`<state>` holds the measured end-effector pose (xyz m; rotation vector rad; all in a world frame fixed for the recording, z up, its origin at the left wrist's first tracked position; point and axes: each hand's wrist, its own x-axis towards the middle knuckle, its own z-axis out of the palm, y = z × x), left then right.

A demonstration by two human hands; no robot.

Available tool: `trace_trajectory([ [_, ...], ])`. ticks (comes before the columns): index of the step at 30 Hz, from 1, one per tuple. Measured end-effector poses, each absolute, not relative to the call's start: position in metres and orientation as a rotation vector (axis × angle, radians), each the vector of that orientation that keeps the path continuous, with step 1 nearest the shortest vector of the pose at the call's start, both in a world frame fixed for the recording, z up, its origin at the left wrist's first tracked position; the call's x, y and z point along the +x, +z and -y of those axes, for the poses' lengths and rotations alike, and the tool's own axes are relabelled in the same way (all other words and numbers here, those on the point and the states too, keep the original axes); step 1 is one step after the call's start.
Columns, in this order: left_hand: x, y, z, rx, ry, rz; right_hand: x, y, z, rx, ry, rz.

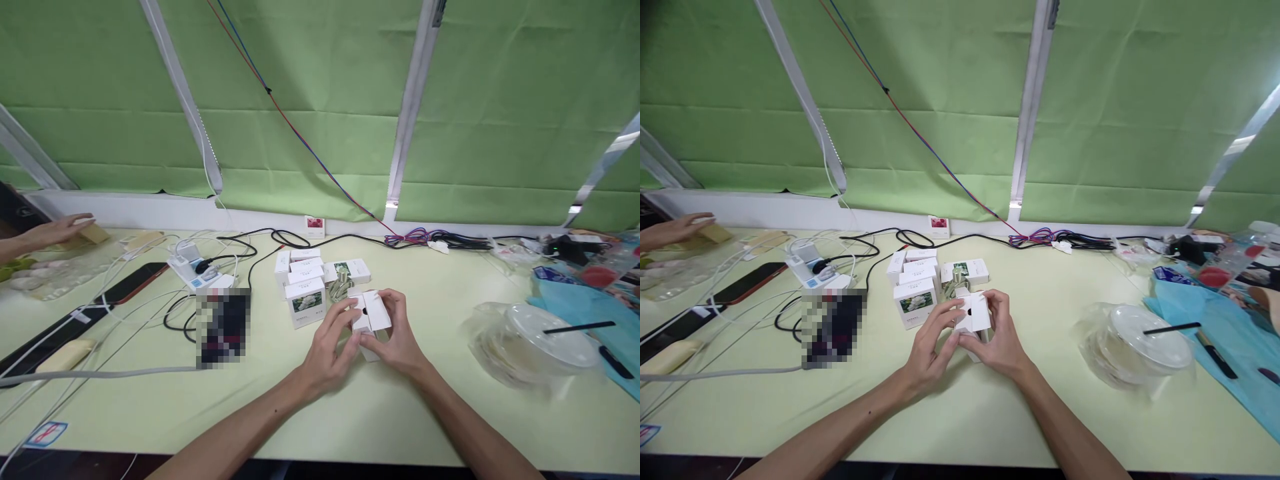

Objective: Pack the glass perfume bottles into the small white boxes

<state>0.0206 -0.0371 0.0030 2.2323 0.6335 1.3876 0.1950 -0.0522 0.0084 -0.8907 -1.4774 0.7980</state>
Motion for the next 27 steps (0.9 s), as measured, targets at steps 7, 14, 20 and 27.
trace_trajectory([
  [7, 0.0207, 0.0112, 0.0392, 1.986, 1.414, -0.762, 0.1913, 0.0098, 0.0560, -0.852, 0.942, 1.432],
  [14, 0.0202, 0.0124, 0.0384, 1.893, 1.323, -0.811, 0.1912, 0.0112, 0.0563, -0.829, 1.014, 1.401],
  [20, 0.0201, 0.0135, 0.0398, 1.879, 1.281, -0.811, 0.1936, 0.0149, 0.0544, -0.763, 1.094, 1.368],
  [27, 0.0204, 0.0142, 0.0380, 1.891, 1.312, -0.789, 0.1953, 0.0179, 0.0522, -0.783, 1.173, 1.315],
])
